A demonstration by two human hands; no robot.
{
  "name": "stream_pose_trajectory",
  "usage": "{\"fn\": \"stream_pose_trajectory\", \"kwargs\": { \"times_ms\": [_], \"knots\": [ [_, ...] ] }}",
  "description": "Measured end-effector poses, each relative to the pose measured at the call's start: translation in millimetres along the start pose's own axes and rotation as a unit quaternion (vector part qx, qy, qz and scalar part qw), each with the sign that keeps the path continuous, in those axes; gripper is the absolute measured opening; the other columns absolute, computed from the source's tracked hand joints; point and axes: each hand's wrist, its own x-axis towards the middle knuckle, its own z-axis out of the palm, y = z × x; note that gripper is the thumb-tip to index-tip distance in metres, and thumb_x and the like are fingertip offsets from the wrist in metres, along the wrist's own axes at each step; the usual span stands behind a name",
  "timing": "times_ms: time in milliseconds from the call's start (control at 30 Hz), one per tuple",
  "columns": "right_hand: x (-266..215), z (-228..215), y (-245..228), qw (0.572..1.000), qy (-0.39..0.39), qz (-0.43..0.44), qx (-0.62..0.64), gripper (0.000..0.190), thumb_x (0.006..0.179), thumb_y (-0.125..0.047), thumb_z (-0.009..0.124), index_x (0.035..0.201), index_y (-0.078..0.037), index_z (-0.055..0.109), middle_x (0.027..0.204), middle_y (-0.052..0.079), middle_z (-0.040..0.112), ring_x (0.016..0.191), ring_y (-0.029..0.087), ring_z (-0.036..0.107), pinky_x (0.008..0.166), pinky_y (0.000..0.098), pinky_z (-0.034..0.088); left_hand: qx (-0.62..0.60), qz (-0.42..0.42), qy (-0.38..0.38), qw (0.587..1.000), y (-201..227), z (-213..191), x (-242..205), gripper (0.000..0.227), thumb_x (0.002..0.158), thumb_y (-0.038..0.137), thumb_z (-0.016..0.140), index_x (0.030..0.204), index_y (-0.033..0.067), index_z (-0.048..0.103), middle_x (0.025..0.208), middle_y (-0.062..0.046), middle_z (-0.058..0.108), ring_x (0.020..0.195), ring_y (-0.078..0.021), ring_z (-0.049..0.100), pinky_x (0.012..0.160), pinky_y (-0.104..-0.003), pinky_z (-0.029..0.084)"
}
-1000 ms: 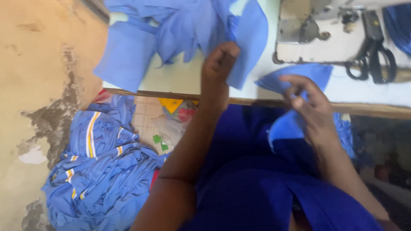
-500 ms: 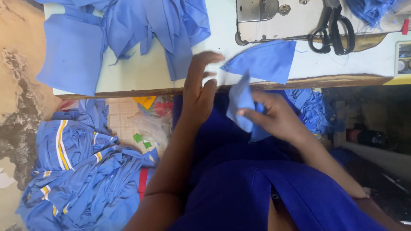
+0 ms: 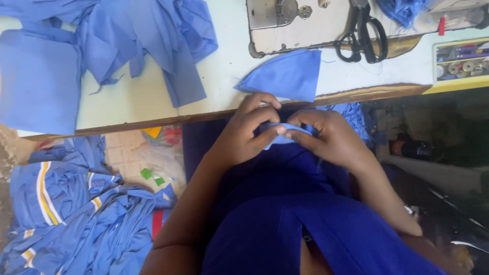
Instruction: Folding and trimming small blue fabric pieces at a sewing workstation
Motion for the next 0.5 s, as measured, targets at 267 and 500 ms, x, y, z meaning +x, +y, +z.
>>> {"fn": "stream_pose_trajectory", "kwargs": {
  "times_ms": [267,500],
  "knots": [
    [0,-18,56,0.988,0.094,0.071,0.095,0.007,0.100,-0.011,0.071,0.103,-0.006,0.074,0.081,0.007,0.069,0.084,0.013,0.060,0.082,0.0342,0.052,0.033,-0.105,0.083,0.990,-7,-12,1,0.014,0.108,0.021,0.058,0.099,0.0134,0.067,0.079,-0.006,0.061,0.075,-0.0274,0.065,0.074,-0.038,0.055],
    [22,-22,82,0.977,0.184,0.099,0.035,0.012,0.113,-0.018,0.072,0.106,-0.009,0.072,0.074,0.003,0.057,0.074,0.012,0.049,0.073,0.0300,0.041,0.111,-0.127,0.184,0.968,-23,-7,20,0.008,0.103,0.017,0.065,0.110,0.0132,0.067,0.096,-0.009,0.072,0.093,-0.0305,0.072,0.083,-0.043,0.058]
  ]
}}
